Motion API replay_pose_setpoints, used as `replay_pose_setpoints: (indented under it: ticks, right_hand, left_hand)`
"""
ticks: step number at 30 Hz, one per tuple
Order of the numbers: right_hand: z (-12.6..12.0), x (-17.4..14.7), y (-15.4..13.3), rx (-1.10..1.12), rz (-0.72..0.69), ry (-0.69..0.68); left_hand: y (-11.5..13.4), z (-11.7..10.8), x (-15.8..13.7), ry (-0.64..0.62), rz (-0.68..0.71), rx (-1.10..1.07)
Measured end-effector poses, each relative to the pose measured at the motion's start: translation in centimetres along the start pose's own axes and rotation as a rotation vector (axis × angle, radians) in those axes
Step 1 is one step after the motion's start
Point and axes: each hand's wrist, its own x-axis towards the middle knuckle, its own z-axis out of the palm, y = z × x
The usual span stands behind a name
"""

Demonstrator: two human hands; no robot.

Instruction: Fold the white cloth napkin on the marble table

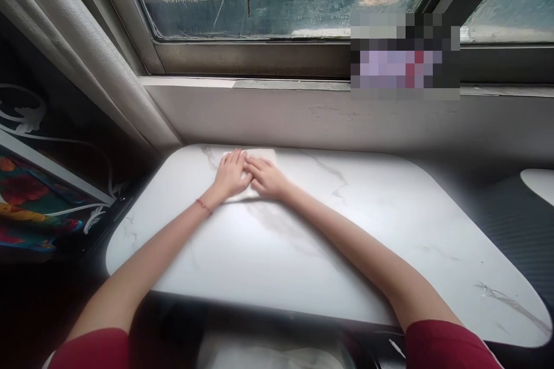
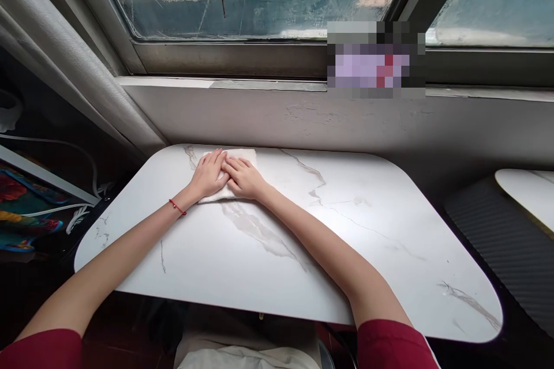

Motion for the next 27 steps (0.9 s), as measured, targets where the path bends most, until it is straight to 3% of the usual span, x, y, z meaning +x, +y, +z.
replay_pose_setpoints:
  ticks: [6, 17, 21, 27]
  right_hand:
    - [-0.3, 0.0, 1.7, 0.006, 0.062, 0.022]
    - [-1.6, -0.6, -0.2, -0.085, 0.118, -0.043]
    - [-2.2, -3.5, -2.9, -0.066, 0.104, -0.029]
    - [-4.1, -12.6, -10.8, -0.071, 0.112, 0.059]
  left_hand:
    - [0.4, 0.5, 1.9, -0.026, -0.046, -0.082]
    - [1.0, -0.8, 0.8, -0.058, -0.017, -0.083]
    - [3.0, -1.4, -2.2, -0.06, 0.03, -0.024]
    - [8.4, -3.1, -10.7, -0.108, 0.18, 0.026]
